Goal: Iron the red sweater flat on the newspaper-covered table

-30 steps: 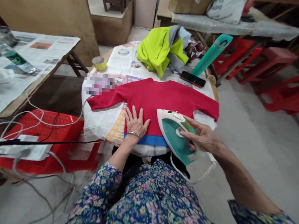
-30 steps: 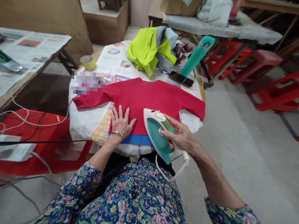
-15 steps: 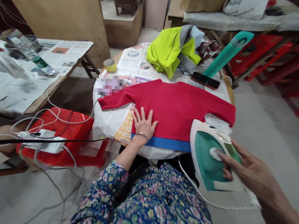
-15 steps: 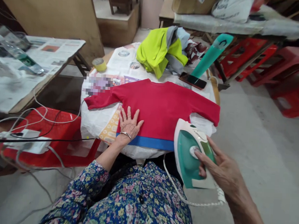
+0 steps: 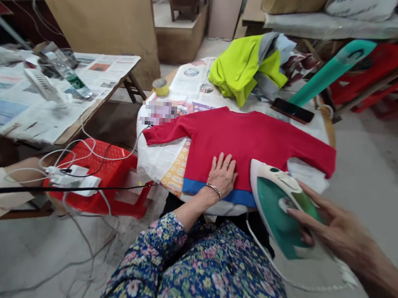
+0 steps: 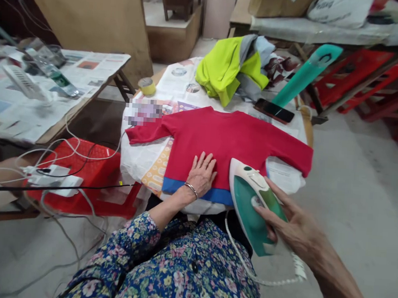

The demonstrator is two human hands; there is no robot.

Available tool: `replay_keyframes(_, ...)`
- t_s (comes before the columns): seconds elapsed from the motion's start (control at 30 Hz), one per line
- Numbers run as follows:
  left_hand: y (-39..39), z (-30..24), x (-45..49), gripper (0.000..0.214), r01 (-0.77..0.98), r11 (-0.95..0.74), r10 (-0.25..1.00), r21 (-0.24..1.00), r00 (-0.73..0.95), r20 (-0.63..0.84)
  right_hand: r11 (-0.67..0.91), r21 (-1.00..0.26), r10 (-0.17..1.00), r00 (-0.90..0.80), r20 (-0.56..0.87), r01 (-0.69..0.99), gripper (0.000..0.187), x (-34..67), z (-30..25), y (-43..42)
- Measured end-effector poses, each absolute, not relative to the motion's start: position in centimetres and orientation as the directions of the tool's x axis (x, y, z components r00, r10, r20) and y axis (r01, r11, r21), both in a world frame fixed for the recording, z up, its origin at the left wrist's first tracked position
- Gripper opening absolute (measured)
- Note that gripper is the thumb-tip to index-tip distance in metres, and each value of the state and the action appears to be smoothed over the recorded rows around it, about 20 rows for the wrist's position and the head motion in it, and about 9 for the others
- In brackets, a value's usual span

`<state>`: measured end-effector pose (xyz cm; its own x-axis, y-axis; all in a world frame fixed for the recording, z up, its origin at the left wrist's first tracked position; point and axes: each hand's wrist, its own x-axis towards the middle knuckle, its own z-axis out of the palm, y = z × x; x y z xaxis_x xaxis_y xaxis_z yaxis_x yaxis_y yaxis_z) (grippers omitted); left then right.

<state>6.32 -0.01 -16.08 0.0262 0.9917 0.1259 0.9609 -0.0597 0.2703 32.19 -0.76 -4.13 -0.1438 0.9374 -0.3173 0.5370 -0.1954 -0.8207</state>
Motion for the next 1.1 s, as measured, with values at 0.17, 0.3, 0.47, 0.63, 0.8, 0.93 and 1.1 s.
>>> replay_keyframes(0.17, -0.3, -16.0, 5.4, 0.066, 0.945, -0.040, 0.992, 0.324, 0.000, 0.125, -0.244, -0.863, 0.876, -0.281, -0.391, 0.441, 0.096, 29.0, -1.7, -0.1)
replay_keyframes(0.3, 0.2, -17.0, 4.3, 0.070, 0.923, -0.019, 0.980, 0.384, -0.060, 0.192, -0.126, -0.924, 0.857, -0.429, -0.285, 0.362, 0.079, 27.1, -0.7, 1.3)
replay_keyframes(0.47, 0.5, -17.6, 3.7, 0.076, 0.894, -0.037, 0.958, 0.447, -0.095, 0.270, -0.004, -0.922, 0.837, -0.503, -0.216, 0.388, 0.080, 24.4, -0.2, 4.2)
replay_keyframes(0.63, 0.1, -17.1, 3.6, 0.078, 0.896, -0.043, 0.959, 0.443, -0.087, 0.269, 0.054, -0.924, 0.866, -0.478, -0.145, 0.378, 0.079, 21.9, -0.4, 8.3)
replay_keyframes(0.8, 0.3, -17.0, 3.3, 0.077, 0.894, -0.050, 0.958, 0.444, -0.083, 0.274, 0.009, -0.936, 0.941, -0.320, -0.112, 0.352, 0.079, 21.5, -0.6, 12.9)
replay_keyframes(0.93, 0.4, -16.9, 3.1, 0.075, 0.893, -0.056, 0.961, 0.447, -0.074, 0.268, -0.059, -0.957, 0.986, -0.133, -0.101, 0.284, 0.066, 23.3, -0.7, 15.3)
replay_keyframes(1.1, 0.3, -16.6, 3.1, 0.071, 0.892, -0.064, 0.961, 0.448, -0.067, 0.270, -0.152, -0.966, 0.987, 0.075, -0.139, 0.207, 0.062, 28.1, -1.9, 16.2)
